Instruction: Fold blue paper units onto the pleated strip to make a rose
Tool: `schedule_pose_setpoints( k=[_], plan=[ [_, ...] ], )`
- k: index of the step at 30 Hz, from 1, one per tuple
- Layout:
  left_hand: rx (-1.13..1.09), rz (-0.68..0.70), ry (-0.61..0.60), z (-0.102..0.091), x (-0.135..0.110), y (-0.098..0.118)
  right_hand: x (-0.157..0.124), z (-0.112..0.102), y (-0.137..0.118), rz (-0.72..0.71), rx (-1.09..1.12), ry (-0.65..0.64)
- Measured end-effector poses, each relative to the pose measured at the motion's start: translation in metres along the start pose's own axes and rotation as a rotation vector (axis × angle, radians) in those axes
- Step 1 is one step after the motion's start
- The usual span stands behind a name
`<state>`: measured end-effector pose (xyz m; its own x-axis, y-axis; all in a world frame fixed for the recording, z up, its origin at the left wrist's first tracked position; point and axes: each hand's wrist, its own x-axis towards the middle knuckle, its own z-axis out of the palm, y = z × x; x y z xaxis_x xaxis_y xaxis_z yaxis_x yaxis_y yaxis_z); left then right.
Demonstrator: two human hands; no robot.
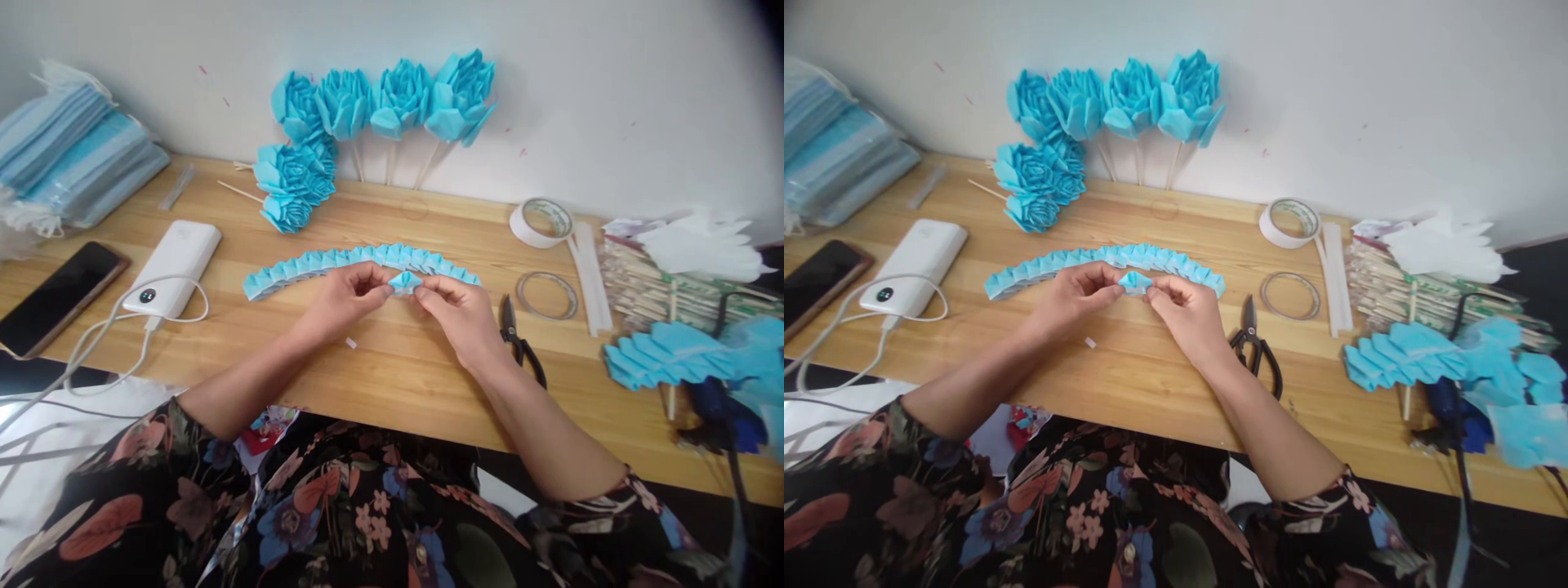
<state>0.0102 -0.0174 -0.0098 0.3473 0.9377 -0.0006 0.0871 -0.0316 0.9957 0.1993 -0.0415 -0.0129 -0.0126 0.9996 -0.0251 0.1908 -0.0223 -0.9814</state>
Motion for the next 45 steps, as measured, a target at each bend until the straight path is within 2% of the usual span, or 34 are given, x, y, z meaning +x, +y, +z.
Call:
schedule_pose_setpoints(
  k=[3, 6, 9, 11, 18, 33, 45],
  plan=[
    [-0.026, -0.007, 0.069, 0.001, 0.001, -0.001, -0.002, -0.002, -0.004, -0.054, -0.019, 0.059],
    [-0.043, 0.006, 0.144, 0.002, 0.001, -0.003, -0.008, -0.001, -0.013, -0.241, -0.212, 0.161],
    [-0.038, 0.027, 0.157, 0.005, 0.000, -0.005, -0.013, 0.003, -0.016, -0.454, -0.415, 0.148],
    [-0.039, 0.036, 0.146, 0.006, 0.000, -0.006, -0.014, 0.006, -0.013, -0.529, -0.478, 0.121],
    [-0.066, 0.040, 0.080, 0.010, -0.003, -0.006, -0.012, 0.008, -0.004, -0.517, -0.548, 0.148],
    [-0.043, 0.067, 0.071, 0.013, -0.005, -0.008, -0.011, 0.008, -0.004, -0.498, -0.526, 0.140],
    [-0.149, -0.023, 0.082, 0.013, -0.005, -0.004, -0.011, 0.007, -0.003, -0.514, -0.495, 0.124]
  ],
)
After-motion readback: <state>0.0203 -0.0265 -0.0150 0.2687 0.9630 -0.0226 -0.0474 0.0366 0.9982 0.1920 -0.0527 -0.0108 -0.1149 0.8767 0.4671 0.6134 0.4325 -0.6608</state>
